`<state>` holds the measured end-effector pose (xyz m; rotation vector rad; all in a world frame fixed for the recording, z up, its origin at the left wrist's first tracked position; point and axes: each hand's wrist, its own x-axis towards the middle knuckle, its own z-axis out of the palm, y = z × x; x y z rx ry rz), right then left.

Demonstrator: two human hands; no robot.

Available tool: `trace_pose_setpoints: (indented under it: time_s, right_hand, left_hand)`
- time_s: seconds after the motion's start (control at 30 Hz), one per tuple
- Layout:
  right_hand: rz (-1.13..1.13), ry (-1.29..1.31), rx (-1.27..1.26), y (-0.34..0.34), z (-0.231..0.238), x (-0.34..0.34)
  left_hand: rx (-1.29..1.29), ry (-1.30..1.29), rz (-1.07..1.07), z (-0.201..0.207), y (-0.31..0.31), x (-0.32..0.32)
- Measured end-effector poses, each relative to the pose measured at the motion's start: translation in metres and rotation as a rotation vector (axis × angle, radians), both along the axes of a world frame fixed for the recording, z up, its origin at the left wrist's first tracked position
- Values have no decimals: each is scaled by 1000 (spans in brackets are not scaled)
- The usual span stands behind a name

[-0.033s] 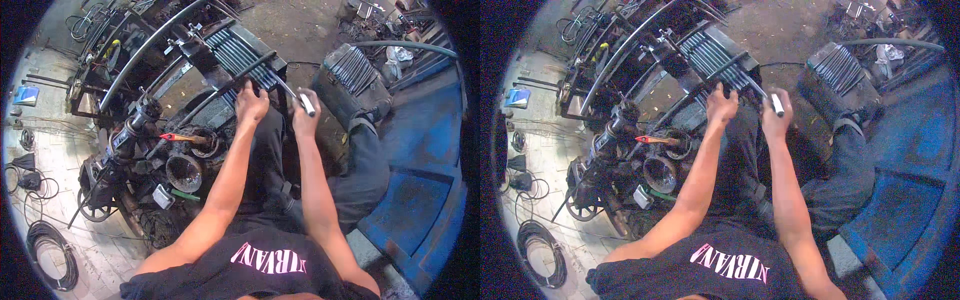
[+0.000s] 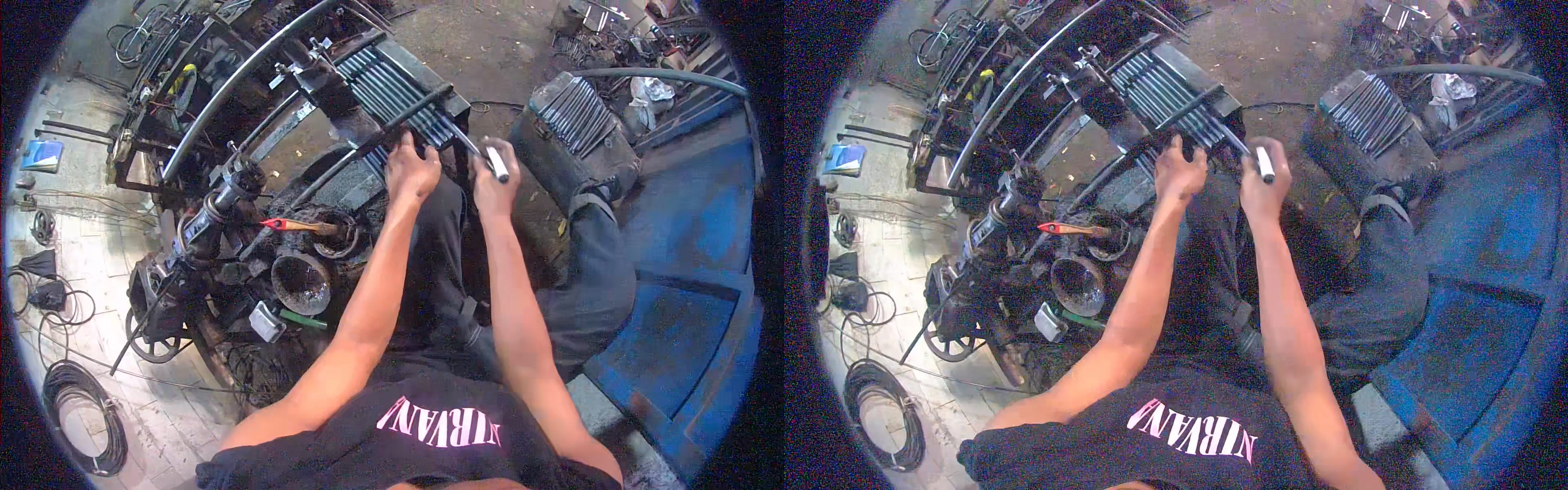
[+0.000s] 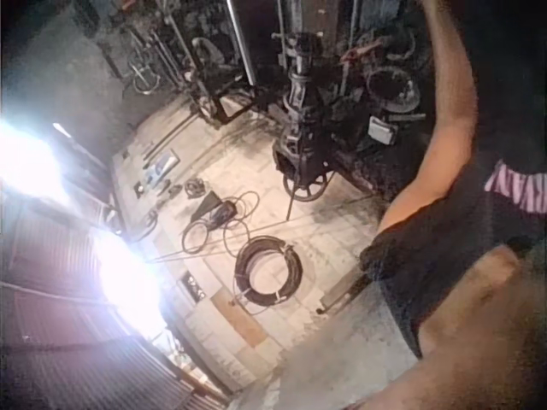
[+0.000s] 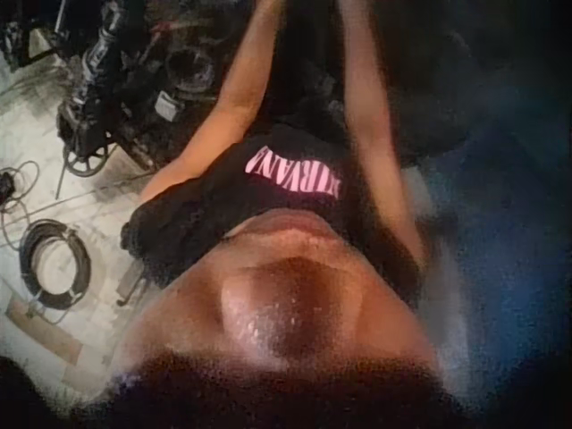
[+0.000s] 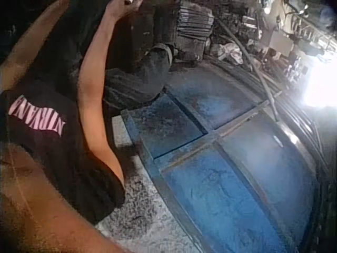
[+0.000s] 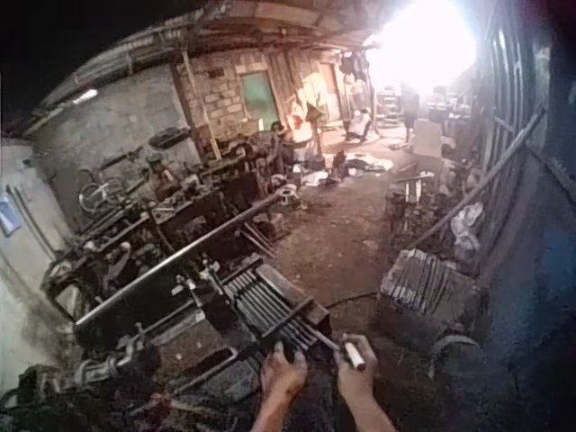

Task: The recorder is marking metal rods with a permanent marker, measuring them against an existing stack of rods on the workbench.

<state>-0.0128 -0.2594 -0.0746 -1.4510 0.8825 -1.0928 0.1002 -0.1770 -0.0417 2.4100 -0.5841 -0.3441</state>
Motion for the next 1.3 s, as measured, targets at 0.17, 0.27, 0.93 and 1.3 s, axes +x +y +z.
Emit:
trace_pose_setpoints:
  time_s: [0.17, 0.27, 0.93, 1.3]
  right_hand:
    - [16, 95, -44, -4, 10, 47]
    - [-70, 164, -187, 6, 13, 45]
    - [-70, -41, 83, 2, -12, 49]
    - [-117, 54, 66, 1, -3, 51]
  left_hand:
    - [-21, 34, -14, 5, 5, 3]
    - [-16, 4, 0, 3, 8, 5]
    - [-28, -8, -21, -4, 7, 2]
    - [-46, -99, -35, -13, 6, 7]
